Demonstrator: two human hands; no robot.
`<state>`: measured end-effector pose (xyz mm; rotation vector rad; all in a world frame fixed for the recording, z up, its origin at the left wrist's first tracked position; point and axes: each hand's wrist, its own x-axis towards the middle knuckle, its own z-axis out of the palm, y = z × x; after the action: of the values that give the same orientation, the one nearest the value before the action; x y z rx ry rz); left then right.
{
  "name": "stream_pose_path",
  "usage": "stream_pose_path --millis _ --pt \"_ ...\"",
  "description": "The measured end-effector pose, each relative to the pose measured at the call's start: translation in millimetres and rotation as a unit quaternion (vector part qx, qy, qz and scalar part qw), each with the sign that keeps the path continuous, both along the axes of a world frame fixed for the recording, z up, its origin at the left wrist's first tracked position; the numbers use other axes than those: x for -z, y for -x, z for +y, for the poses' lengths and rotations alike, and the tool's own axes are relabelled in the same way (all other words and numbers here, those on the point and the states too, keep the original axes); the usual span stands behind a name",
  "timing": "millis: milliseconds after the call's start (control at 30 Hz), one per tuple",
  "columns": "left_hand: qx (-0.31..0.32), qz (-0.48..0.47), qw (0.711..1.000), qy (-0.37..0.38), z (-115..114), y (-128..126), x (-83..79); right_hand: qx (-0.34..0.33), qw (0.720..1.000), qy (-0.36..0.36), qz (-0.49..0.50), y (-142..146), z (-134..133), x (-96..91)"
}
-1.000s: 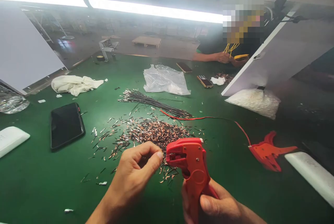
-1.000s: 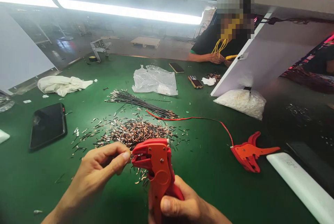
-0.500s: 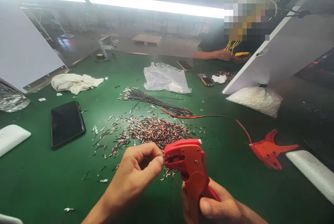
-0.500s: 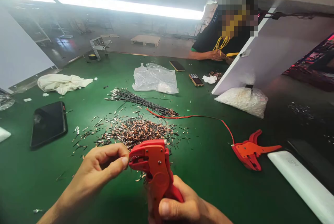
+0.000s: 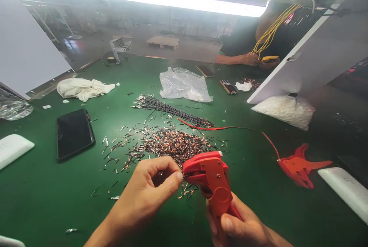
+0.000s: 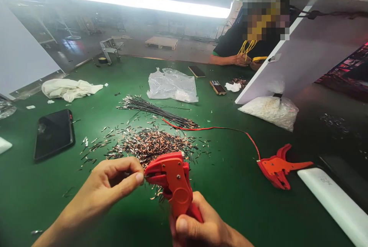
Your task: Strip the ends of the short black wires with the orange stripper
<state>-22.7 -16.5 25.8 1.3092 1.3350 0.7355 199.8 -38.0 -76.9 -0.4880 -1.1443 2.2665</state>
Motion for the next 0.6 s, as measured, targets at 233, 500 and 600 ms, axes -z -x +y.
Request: stream_pose_path --millis 233,500,600 --pt "-0.017 -0.01 1.0 -0.012 2 4 3.1 0.034 0.997 0.0 -0.064 0 -5 0.9" --pt "-0.019 0.004 0.999 -0.025 0 7 4.4 0.026 0.996 -0.012 -0.079 -7 -3 -4.8" --pt "-0.033 0.0 0.999 -0.03 0 9 3.8 0.021 0.998 -0.018 -0.05 -4 0 -11.8"
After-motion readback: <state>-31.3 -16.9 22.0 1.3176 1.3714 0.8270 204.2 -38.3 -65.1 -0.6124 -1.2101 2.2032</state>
